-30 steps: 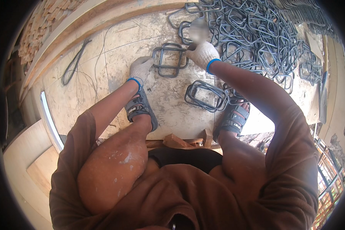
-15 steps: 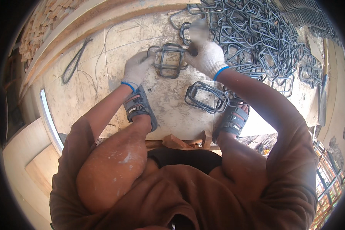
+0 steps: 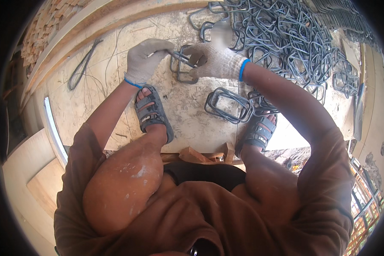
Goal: The person sits on a tiled floor and assembles rectangular metal frames by hand. They pick up individual metal loops, interlock them, and place the assembled frames on the floor. The person wears gloves and sandals while handling the metal pieces.
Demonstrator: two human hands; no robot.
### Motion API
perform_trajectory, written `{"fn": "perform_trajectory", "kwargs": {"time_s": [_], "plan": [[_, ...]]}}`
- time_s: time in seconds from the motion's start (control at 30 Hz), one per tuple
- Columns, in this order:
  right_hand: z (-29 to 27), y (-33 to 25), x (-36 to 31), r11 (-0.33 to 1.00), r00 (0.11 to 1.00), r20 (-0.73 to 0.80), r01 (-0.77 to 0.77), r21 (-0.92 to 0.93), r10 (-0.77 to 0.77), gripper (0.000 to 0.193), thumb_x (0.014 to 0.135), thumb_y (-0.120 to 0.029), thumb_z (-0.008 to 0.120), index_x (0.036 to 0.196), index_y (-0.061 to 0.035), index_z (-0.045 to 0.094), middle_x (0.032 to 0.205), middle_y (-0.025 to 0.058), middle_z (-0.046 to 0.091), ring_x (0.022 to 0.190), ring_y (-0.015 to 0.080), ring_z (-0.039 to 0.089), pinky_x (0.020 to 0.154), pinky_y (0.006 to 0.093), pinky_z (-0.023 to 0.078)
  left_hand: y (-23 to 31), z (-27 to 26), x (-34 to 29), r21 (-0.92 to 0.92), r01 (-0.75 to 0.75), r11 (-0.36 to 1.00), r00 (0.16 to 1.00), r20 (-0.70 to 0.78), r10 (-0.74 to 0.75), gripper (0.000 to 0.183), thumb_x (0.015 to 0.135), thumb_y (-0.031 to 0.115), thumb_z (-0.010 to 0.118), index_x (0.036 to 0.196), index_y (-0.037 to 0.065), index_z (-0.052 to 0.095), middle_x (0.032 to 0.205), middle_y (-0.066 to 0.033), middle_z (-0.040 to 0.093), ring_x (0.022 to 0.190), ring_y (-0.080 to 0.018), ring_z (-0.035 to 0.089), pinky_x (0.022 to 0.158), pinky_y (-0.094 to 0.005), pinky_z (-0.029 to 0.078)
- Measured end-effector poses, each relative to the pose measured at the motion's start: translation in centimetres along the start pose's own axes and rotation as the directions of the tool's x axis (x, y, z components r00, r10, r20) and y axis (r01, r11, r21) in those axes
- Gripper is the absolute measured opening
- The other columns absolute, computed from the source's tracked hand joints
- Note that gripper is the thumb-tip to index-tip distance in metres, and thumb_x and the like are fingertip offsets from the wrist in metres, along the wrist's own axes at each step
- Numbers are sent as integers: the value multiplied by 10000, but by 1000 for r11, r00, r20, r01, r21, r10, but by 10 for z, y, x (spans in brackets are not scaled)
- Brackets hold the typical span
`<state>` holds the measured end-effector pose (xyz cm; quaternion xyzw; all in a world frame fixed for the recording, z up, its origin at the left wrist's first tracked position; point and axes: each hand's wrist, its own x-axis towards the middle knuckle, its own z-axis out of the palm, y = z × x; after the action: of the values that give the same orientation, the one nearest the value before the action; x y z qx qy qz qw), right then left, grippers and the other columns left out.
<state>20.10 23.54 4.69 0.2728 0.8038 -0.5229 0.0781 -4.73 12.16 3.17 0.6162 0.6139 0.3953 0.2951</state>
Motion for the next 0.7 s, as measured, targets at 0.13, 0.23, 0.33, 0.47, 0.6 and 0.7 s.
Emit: {"fn": "perform_trajectory", "kwargs": {"time_s": [0.13, 0.23, 0.33, 0.47, 0.6, 0.7], "plan": [[15, 11, 9, 958, 968, -162, 150, -245, -193, 936, 796, -396, 955, 1567, -74, 534, 1440, 202, 667, 1289, 292, 674, 1068, 419, 558, -2, 7, -14, -90, 30, 995, 999, -34, -33, 277, 910, -137, 690, 1054, 49, 836, 1116, -74, 801, 1032, -175, 754, 919, -301, 599], [16, 13, 11, 934, 947, -121, 263, -241, -298, 998, 756, -500, 955, 1531, -23, 544, 1383, 223, 685, 1283, 338, 673, 1088, 439, 538, -2, 6, -15, -208, -8, 978, 997, -81, -9, 300, 914, -164, 666, 1068, 42, 819, 1146, -82, 795, 1063, -174, 753, 933, -290, 610], [26, 4, 15, 968, 965, -90, 251, 29, -247, 915, 759, -522, 913, 1414, 34, 601, 1276, 255, 726, 1200, 396, 711, 1024, 474, 575, -2, 7, -13, -219, -50, 974, 988, -150, 17, 299, 928, -134, 675, 1123, 47, 810, 1162, -88, 798, 1067, -172, 758, 947, -298, 613], [27, -15, 12, 945, 983, -180, -86, -316, 30, 859, 770, -490, 895, 1375, 53, 618, 1256, 270, 720, 1171, 415, 714, 976, 475, 598, -32, 19, -14, -156, 134, 979, 981, -121, -153, 295, 1005, -23, 659, 1272, 41, 766, 1192, -105, 789, 1073, -186, 754, 959, -319, 610], [44, -5, 30, 806, 924, -343, -330, -491, 169, 802, 714, -469, 919, 1304, 7, 660, 1216, 256, 693, 1106, 428, 724, 931, 498, 613, -88, 30, -33, -7, 601, 799, 799, 37, -601, 370, 1078, 203, 638, 1394, 20, 692, 1193, -118, 775, 1039, -182, 736, 934, -309, 602], [49, -8, 34, 754, 921, -313, -373, -540, 231, 767, 808, -449, 874, 1356, 37, 644, 1335, 260, 637, 1262, 400, 652, 1004, 516, 579, -90, 39, -48, -245, 736, 631, 671, 136, -729, 445, 1003, 401, 706, 1288, 66, 769, 1112, -93, 804, 957, -182, 740, 894, -328, 578]]}}
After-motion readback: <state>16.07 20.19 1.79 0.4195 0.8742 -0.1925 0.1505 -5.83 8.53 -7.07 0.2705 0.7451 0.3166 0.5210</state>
